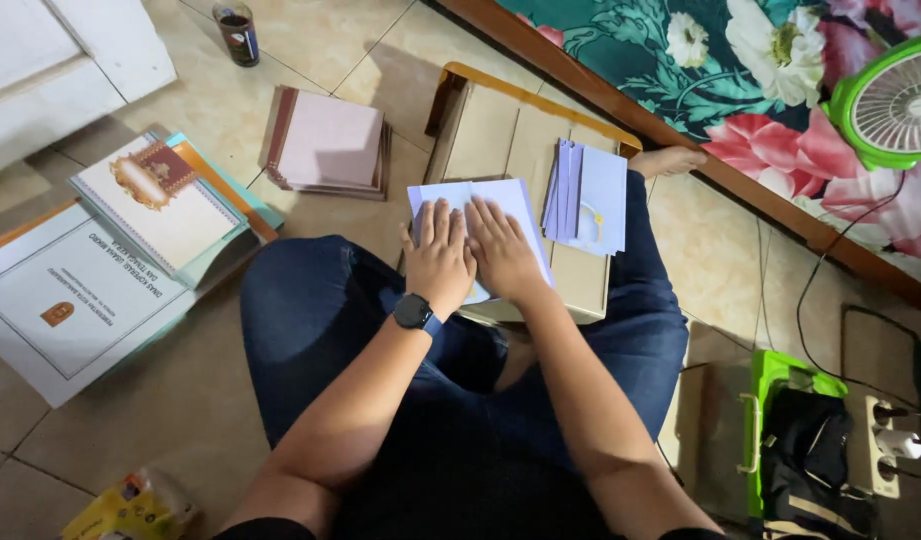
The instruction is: The person folds paper documents and inserts them into envelopes on a small workspace.
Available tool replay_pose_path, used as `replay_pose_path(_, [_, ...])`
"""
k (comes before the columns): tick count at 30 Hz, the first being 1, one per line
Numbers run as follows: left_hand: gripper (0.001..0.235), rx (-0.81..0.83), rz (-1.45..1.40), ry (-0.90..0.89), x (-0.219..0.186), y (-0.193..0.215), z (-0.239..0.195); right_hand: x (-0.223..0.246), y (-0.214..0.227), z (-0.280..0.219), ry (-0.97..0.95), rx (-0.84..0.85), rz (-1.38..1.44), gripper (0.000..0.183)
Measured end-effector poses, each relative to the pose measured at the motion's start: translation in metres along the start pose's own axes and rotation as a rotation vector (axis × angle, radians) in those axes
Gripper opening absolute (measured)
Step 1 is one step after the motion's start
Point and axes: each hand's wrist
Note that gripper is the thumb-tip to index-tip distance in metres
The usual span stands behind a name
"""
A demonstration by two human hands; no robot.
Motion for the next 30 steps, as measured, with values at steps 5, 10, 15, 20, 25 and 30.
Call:
replay_pose_path(5, [0.053,0.023,0.019,-0.007,-0.002,0.009,0.000,0.024,0.036,-0.064,-0.027,0.126,0.070,0.066])
replay_pose_path(10, [0.062,-0.221,-0.127,0.073,0.006,-0.006,0.005,0.030,0.060,-0.070,-0.113,0.129,0.251,0.052])
replay_pose_path(15, [0.052,-0.372,-0.196,0.316,0.043,-0.047,0.007,0.040,0.048,-0.052,-0.234,0.069,0.413,0.055])
replay_pose_path(20, [0.047,-0.245,-0.278,0.400,0.034,-0.009,0.010,0.062,0.057,-0.042,-0.142,0.079,0.396,0.058])
replay_pose_path(25, [0.048,-0.253,-0.298,0.208,0.009,0.033,0.007,0.064,0.065,-0.040,-0.209,0.067,0.501,0.054])
replay_pose_path(30, [0.024,-0.344,-0.974,0.233,-0.009,0.022,-0.006,0.063,0.074,-0.046,-0.488,-0.242,0.826,0.050])
Point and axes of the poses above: each hand's wrist, its own z-axis towards the middle knuckle, its own y-axis out of the back of the hand, x = y × z, and after that the axes turned 2 degrees about y, right-handed
